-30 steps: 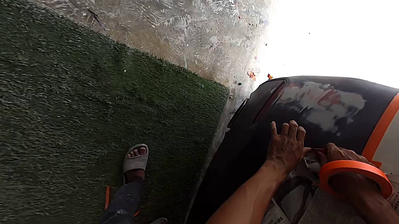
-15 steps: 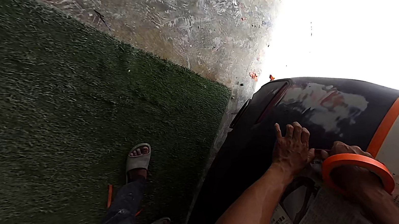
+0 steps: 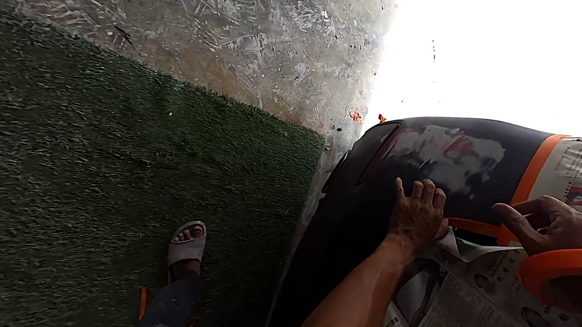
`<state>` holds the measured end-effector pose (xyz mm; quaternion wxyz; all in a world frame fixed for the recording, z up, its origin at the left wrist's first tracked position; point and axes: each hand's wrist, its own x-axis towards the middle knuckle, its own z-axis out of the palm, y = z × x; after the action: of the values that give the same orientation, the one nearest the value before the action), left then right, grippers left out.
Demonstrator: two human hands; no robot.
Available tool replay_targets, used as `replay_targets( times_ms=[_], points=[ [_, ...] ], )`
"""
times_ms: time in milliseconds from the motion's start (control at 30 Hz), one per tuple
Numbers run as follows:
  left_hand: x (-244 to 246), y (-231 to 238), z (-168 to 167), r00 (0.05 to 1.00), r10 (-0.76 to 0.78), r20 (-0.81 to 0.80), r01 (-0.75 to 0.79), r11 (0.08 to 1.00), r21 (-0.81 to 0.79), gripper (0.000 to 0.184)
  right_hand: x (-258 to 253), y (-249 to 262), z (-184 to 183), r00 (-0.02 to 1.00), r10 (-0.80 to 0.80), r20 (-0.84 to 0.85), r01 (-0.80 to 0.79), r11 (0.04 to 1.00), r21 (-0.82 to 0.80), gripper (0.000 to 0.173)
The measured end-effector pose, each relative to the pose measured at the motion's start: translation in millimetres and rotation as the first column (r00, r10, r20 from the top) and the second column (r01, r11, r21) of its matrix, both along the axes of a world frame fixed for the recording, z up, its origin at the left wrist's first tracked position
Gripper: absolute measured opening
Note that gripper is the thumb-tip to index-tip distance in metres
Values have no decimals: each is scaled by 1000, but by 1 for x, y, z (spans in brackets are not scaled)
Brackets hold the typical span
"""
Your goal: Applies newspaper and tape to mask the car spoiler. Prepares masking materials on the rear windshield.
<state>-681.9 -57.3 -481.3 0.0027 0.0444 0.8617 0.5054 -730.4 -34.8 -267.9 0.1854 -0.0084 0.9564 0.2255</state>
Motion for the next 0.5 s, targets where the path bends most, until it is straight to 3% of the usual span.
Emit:
replay_targets(
  times_ms=[133,267,500],
  points=[
    [-6,-4,-3,1000,-3,-17,3,1000,-12,62,4,3,-1,998,65,27,-64,997,-39,50],
    [-2,-2,-12,990,53,-128,-58,998,-33,59,2,1,-2,986,150,73,-147,988,-49,47],
    [38,-19,-50,979,-95,-183,86,995,-57,55,29,1,20,847,474,240,-475,878,-57,51]
  ],
)
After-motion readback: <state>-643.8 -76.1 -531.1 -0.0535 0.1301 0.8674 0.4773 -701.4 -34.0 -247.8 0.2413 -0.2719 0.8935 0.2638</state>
